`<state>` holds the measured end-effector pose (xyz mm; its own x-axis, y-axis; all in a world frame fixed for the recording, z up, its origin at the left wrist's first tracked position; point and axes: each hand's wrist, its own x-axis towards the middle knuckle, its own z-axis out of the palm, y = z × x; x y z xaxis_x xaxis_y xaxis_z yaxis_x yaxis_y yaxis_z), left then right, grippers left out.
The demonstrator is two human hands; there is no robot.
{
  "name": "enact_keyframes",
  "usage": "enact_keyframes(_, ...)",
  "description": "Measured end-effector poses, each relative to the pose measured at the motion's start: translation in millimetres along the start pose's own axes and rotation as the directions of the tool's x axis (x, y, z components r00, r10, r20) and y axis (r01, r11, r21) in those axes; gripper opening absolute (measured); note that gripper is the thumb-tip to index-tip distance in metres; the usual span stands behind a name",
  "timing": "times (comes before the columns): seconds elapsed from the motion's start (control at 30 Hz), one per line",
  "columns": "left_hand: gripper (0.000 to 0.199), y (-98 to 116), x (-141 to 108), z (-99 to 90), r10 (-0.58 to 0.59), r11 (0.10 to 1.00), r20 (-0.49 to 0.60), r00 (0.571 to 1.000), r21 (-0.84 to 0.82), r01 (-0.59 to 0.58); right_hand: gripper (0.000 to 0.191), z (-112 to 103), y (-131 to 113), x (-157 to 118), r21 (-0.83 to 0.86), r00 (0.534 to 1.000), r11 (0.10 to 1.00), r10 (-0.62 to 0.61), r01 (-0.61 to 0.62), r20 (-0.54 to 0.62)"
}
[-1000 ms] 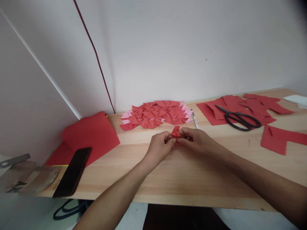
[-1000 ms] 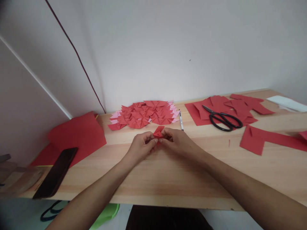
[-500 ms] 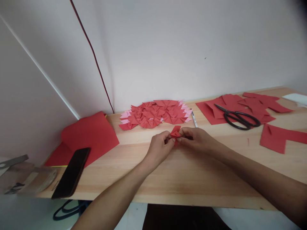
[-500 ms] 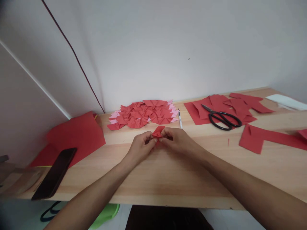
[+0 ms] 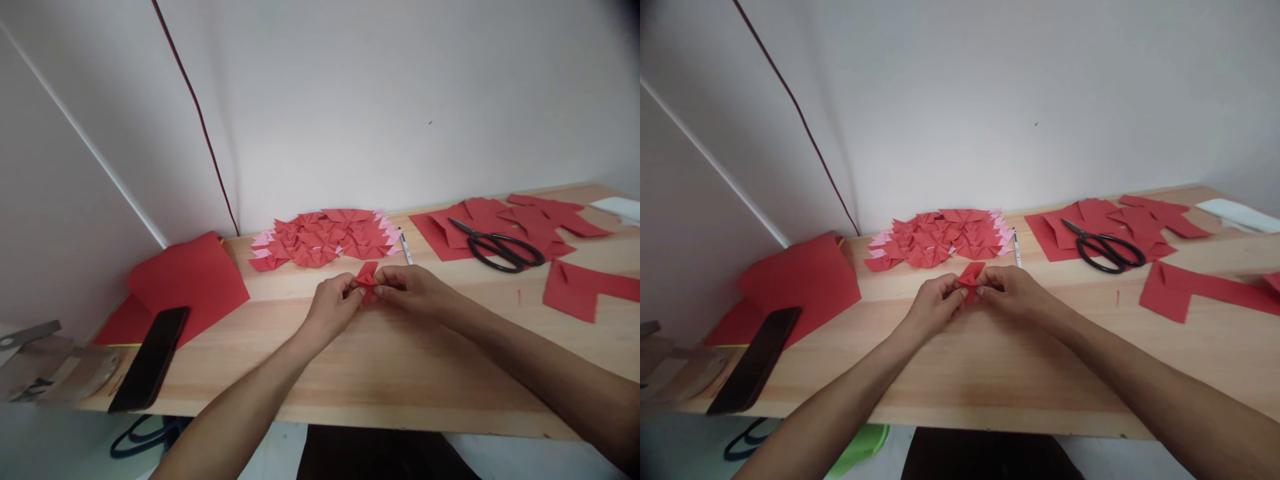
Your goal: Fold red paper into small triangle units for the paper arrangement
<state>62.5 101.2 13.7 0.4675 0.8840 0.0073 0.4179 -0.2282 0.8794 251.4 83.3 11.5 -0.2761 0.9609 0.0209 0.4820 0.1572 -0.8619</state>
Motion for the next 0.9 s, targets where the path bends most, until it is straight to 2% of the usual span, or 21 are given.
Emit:
enact_keyframes(0.2, 0.015, 2.5, 0.9, -2.3, -0.008, 1.000, 0.032, 0.999, -0.014, 0.008, 0.013, -0.7, 1.3, 0.1, -0.002, 1.000, 1.000, -0.021, 0.021, 0.004)
enact_keyframes(0.47, 0.019, 4.5, 1.2, -2.8, -0.004, 1.000, -0.026, 1.000, -0.002, 0.004, 0.015, -0.5, 2.6, 0.0, 0.071, 0.998, 0.997, -0.034, 0.031, 0.054)
enact_keyframes(0.63, 0.019, 4.8, 1.0, 0.1, 0.063, 0.998, -0.046, 0.997, -0.003, -0.063, 0.015, 1.8, -0.2, -0.4, 0.086, 0.999, 0.996, -0.040, 0.037, 0.023)
enact_keyframes(0.77, 0.019, 3.8, 1.2, 1.5, 0.047, 0.999, -0.041, 0.998, 0.012, -0.047, 0.011, 3.5, -1.6, -0.3, 0.066, 0.998, 0.996, -0.067, 0.067, 0.006)
enact_keyframes(0.9, 0.019, 4.1, 0.9, 1.9, 0.032, 0.999, -0.041, 0.999, 0.037, -0.030, 0.010, 4.5, -0.8, -0.3, 0.043, 0.999, 0.998, -0.047, 0.047, 0.003)
